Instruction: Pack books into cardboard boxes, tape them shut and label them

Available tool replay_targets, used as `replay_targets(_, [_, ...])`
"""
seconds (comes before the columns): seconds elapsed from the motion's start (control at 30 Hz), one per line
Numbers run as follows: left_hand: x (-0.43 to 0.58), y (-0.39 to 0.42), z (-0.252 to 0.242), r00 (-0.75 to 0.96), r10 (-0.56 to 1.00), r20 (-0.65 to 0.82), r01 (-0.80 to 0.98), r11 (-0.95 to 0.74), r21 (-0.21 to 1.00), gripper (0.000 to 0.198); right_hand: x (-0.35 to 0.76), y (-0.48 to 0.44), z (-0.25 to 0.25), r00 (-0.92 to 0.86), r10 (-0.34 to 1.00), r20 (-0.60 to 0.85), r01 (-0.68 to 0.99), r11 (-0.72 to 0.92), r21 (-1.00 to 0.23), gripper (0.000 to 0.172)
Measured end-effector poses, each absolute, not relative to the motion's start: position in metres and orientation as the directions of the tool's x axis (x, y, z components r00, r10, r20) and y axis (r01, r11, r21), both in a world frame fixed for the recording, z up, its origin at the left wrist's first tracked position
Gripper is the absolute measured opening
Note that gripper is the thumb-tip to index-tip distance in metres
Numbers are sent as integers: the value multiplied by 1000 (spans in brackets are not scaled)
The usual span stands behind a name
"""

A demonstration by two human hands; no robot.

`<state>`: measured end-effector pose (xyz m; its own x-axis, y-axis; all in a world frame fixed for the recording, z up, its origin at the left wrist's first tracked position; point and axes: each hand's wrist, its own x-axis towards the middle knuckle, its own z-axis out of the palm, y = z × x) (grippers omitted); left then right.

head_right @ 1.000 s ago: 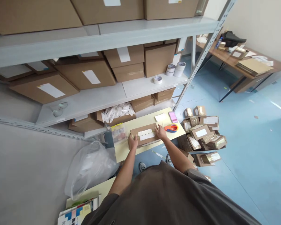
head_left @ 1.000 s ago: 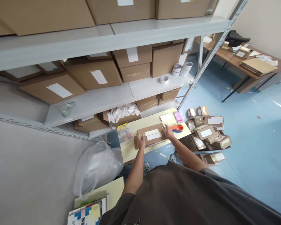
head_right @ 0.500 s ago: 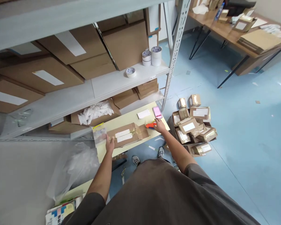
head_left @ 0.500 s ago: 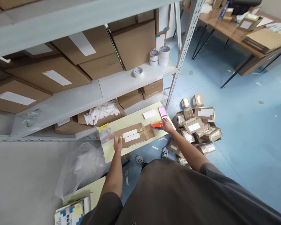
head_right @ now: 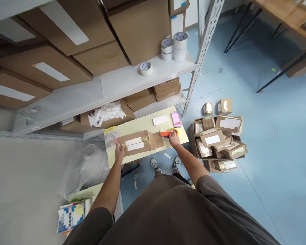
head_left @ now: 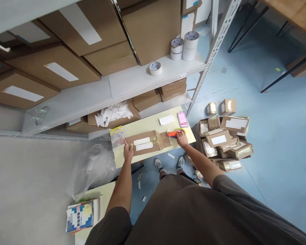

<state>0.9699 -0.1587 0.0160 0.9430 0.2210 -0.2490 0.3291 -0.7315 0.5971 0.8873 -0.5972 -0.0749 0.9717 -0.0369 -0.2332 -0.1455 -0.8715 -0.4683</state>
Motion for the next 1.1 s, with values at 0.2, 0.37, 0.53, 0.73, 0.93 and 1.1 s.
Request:
replay_targets(0.2, [969, -163, 18, 951, 212, -226, 308, -717, 625, 78, 885, -595, -79, 934, -118, -338, -293, -793, -535, 50])
replay_targets(0.37, [965, -164, 17, 951, 202, -235, 309, -679, 666, 77, 889, -595, -55, 911, -129, -392, -336, -784, -522, 34])
replay_targets(0.53, [962, -165, 11, 935, 253, -248, 354, -626, 695, 82, 884, -585, -4, 908, -223, -355, -398, -727, -560, 46])
replay_targets(0.73, [964, -164, 4, 935, 258, -244, 350, -563, 749, 67, 886, -508, 69, 977, -167, -131, -209, -663, -719, 57])
replay_targets(0.93, [962, -165, 10, 943, 235, -234, 326, -522, 788, 61, 919, -419, 109, 978, 114, -178, -55, -674, -736, 47])
replay_targets(1.1, [963, -163, 18, 949, 167, -267, 314, -462, 829, 64, 941, -402, 113, 926, 236, -293, -54, -686, -725, 49])
